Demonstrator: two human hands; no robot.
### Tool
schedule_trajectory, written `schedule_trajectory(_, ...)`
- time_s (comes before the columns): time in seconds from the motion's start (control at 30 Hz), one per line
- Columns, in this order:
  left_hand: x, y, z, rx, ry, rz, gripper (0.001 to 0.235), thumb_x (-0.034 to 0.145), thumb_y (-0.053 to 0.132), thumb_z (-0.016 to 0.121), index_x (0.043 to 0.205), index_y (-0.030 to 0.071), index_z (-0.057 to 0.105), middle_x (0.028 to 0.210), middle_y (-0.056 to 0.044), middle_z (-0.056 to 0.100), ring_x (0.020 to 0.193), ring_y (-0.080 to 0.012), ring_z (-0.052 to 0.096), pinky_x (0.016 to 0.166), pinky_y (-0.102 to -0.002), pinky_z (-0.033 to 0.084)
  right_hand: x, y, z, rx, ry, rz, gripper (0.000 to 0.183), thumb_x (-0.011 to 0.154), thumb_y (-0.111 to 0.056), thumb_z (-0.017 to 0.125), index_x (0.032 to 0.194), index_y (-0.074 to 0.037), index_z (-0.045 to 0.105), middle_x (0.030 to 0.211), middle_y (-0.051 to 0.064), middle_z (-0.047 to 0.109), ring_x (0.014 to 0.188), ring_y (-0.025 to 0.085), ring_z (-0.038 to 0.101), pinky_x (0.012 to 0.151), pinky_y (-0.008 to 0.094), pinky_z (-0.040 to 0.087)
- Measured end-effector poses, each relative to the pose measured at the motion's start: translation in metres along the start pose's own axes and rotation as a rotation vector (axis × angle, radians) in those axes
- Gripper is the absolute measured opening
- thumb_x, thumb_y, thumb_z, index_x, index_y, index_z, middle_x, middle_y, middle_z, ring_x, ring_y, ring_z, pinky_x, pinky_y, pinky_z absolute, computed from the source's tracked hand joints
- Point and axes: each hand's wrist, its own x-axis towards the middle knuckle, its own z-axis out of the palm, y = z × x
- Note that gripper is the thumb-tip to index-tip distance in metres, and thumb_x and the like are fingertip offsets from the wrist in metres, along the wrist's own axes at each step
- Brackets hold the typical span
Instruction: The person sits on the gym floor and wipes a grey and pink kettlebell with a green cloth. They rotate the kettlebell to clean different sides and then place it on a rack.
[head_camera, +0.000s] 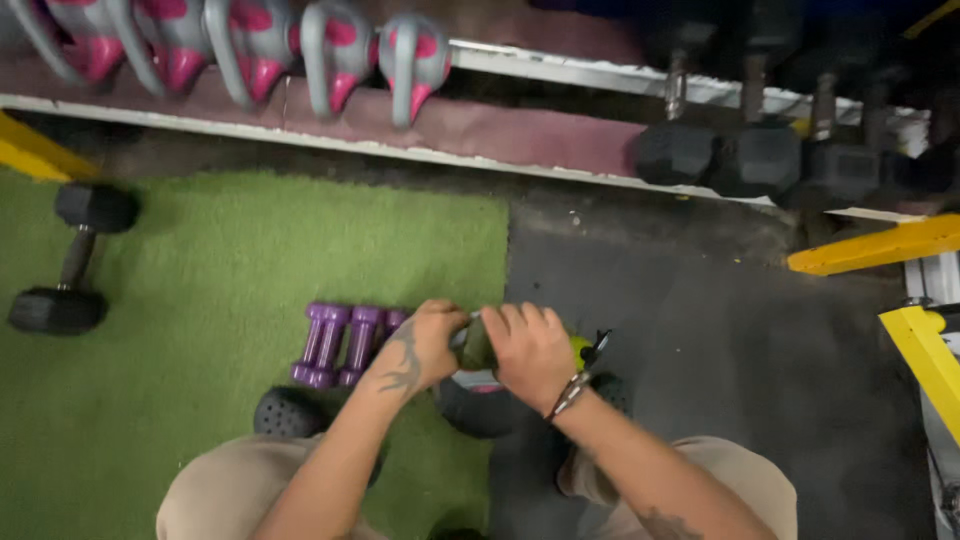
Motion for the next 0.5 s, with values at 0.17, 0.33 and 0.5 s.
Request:
schedule_trajectory(0.17, 0.006, 0.011, 0.033, -0.122, 0.045, -0.095, 0.036, 0.062, 0.009, 0.074, 0.099, 0.005, 0.071, 0.107, -0.016, 0.071, 0.107, -0.0425, 0.070, 0.087, -0.050, 0.061, 0.028, 0.031, -0.014, 0.762, -0.663, 0.287, 0.048, 0.066, -0.033, 0.077, 0.106, -0.008, 0.068, 0.087, 0.014, 0.073, 0.086, 0.041, 0.071, 0.075, 0.052, 0.053)
schedule_trajectory(0.33, 0.002, 0.017, 0.018, -0.120, 0.068, -0.301, 0.035, 0.077, 0.001, 0.067, 0.111, 0.009, 0.069, 0.103, -0.015, 0.075, 0.106, -0.0395, 0.072, 0.090, -0.049, 0.061, 0.035, 0.016, -0.022, 0.988, -0.804, 0.446, 0.056, 0.060, -0.024, 0.083, 0.112, -0.006, 0.072, 0.094, 0.016, 0.078, 0.094, 0.041, 0.075, 0.084, 0.046, 0.056)
schedule_trajectory(0.5, 0.006, 0.014, 0.019, -0.242, 0.209, -0.272, 0.041, 0.087, 0.023, 0.070, 0.128, 0.019, 0.065, 0.116, -0.018, 0.069, 0.109, -0.0462, 0.068, 0.097, -0.057, 0.057, 0.023, -0.005, -0.004, -0.065, 0.094, 0.026, 0.054, 0.064, -0.015, 0.063, 0.118, -0.016, 0.063, 0.084, 0.003, 0.060, 0.074, 0.027, 0.059, 0.068, 0.042, 0.047)
